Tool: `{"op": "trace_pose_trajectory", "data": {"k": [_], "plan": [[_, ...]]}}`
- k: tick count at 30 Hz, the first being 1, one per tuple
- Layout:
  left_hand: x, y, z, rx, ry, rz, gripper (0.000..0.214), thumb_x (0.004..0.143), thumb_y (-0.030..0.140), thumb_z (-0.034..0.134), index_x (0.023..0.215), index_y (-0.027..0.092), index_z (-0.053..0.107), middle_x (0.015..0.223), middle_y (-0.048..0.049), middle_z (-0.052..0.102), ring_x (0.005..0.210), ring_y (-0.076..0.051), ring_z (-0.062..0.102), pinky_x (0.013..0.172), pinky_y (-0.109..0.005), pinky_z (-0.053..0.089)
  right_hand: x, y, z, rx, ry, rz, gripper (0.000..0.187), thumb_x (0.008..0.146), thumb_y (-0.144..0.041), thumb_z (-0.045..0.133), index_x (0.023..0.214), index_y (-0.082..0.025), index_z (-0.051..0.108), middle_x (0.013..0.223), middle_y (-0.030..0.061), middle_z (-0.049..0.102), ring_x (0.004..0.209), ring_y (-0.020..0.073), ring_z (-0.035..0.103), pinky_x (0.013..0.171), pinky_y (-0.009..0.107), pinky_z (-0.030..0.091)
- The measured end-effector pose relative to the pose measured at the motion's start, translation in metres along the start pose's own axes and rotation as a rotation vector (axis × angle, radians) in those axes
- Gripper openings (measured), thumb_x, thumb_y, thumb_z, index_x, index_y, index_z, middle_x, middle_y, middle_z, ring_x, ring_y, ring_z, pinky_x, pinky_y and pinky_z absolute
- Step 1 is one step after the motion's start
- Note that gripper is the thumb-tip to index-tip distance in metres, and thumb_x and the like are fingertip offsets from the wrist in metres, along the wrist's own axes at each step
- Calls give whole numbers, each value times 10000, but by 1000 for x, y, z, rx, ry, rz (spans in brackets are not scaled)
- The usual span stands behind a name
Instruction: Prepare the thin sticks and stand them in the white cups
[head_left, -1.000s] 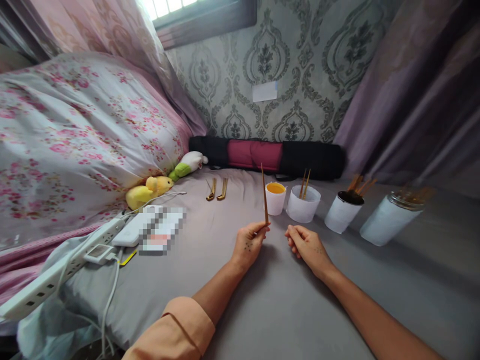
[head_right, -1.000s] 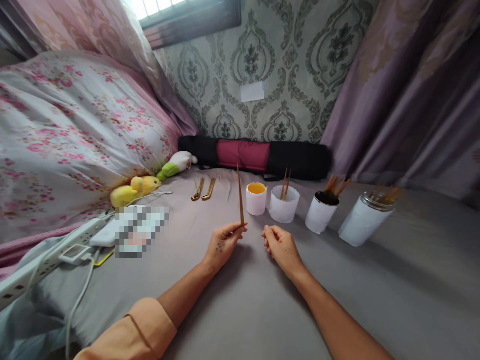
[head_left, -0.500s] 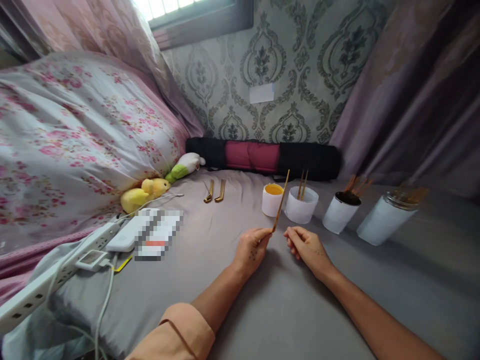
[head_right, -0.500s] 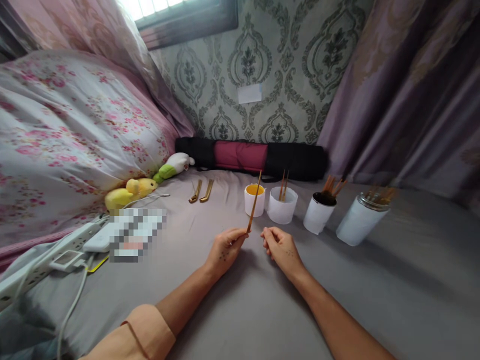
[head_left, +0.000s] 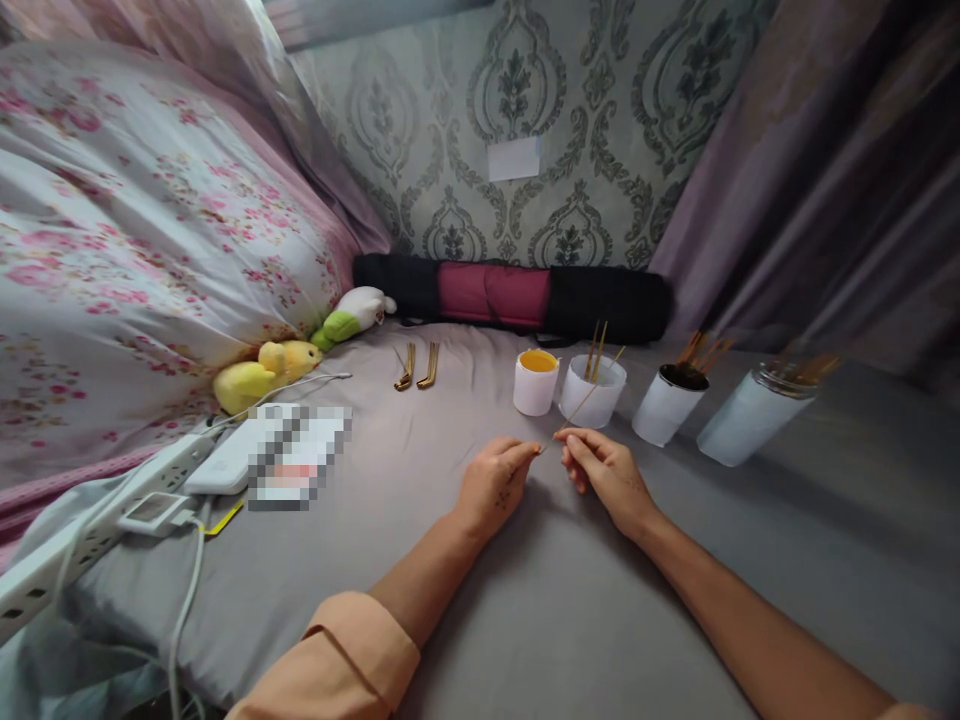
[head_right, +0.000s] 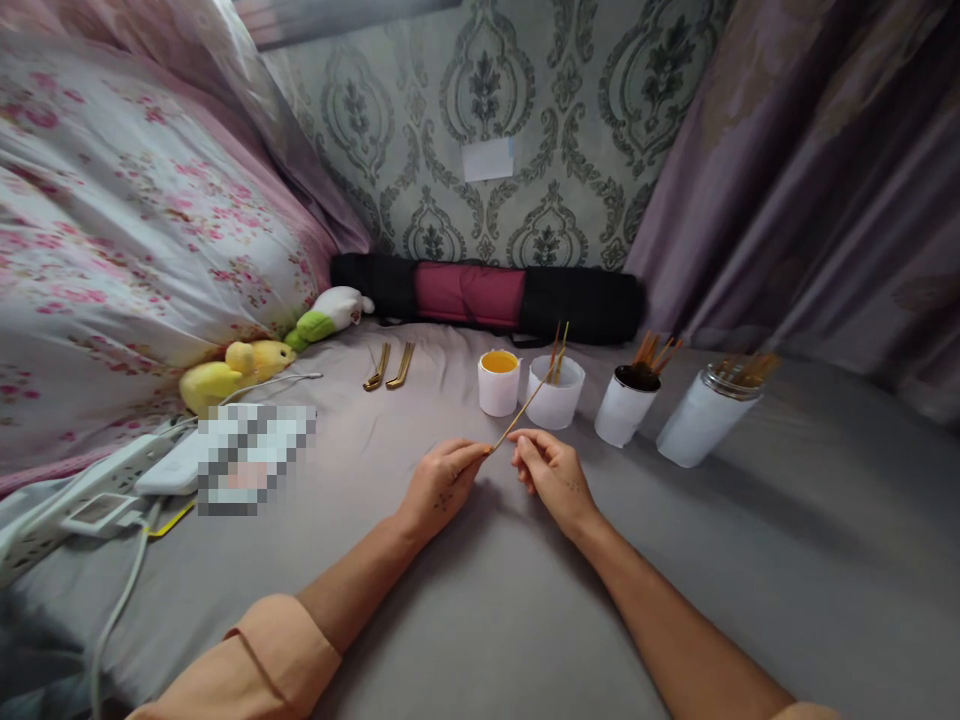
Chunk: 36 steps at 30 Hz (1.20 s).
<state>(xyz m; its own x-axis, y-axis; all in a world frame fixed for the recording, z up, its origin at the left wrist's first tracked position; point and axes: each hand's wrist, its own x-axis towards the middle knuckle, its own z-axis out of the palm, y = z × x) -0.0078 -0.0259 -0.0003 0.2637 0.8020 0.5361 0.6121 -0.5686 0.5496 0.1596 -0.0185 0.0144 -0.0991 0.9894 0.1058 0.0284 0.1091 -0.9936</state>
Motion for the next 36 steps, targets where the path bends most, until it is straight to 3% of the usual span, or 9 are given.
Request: {"op": "trace_pose_trajectory", "data": {"k": [25, 36], "plan": [[-1, 3, -8, 197, -148, 6, 289, 857, 203, 366, 993, 227, 620, 892, -43, 620, 836, -147, 555, 735, -237, 421, 0, 0, 1, 180, 28, 42, 257, 731, -290, 519, 936, -151, 586, 692, 17, 539, 523, 87, 463, 425, 203, 356], [-2, 3, -5, 175, -151, -35, 262, 837, 212, 400, 961, 230, 630, 872, -42, 617, 806, -142, 559, 721, -240, 425, 0, 2, 1, 165, 14, 66, 290, 737, -367, 547, 934, -158, 587, 686, 8, 533, 511, 80, 463, 417, 195, 356]]}}
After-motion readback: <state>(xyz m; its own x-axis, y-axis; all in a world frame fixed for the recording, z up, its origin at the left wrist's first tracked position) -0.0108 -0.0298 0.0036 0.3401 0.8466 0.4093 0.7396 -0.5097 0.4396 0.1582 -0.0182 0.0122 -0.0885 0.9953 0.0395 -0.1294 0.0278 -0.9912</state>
